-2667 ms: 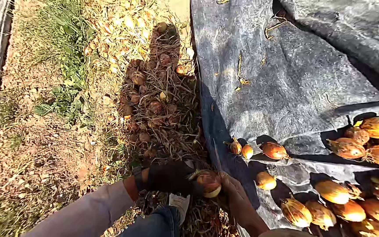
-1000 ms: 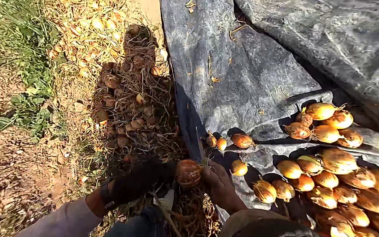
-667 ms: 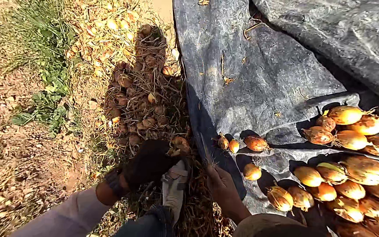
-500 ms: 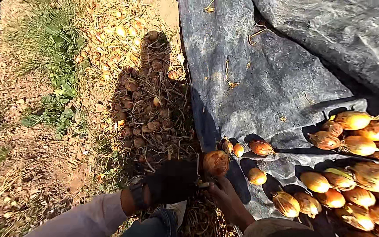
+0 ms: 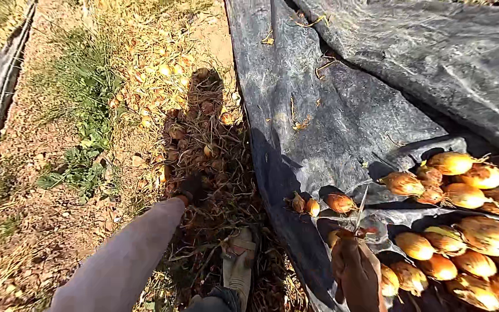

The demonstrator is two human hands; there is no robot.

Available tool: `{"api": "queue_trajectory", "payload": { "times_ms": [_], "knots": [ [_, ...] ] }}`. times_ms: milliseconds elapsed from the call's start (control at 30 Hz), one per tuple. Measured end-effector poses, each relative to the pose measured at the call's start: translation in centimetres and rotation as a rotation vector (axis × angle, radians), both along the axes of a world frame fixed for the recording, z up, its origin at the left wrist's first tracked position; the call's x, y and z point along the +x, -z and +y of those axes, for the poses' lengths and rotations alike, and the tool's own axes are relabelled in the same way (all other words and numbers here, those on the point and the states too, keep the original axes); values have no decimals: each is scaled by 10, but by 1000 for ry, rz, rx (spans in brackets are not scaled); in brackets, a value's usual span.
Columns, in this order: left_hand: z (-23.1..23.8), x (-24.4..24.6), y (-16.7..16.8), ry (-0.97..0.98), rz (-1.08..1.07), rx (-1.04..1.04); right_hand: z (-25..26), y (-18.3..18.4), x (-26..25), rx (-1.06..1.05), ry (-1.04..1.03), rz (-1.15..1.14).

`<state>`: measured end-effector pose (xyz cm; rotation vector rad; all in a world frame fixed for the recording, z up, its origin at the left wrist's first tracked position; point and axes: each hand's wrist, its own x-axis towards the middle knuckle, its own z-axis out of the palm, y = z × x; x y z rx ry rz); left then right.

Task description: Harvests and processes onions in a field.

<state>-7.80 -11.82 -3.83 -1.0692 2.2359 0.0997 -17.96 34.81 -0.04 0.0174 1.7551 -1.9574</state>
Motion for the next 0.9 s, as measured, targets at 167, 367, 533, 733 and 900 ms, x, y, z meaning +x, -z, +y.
{"api": "queue_trajectory", "payload": {
  "times_ms": [167,367,533,733,900],
  "knots": [
    [60,21,-20,89,20,305,-6,6,21,1,-147,-97],
    [180,-22,-114,315,212,855,-33,1,13,228,-489,-69],
    [184,-23,-146,116,232,1032,-45,-6,16,-27,-515,-77],
    [161,-20,-147,606,444,439,-46,10,32,8,-508,-195],
    [205,-16,-146,756,352,740,-46,5,33,93,-550,-155]
  ]
}}
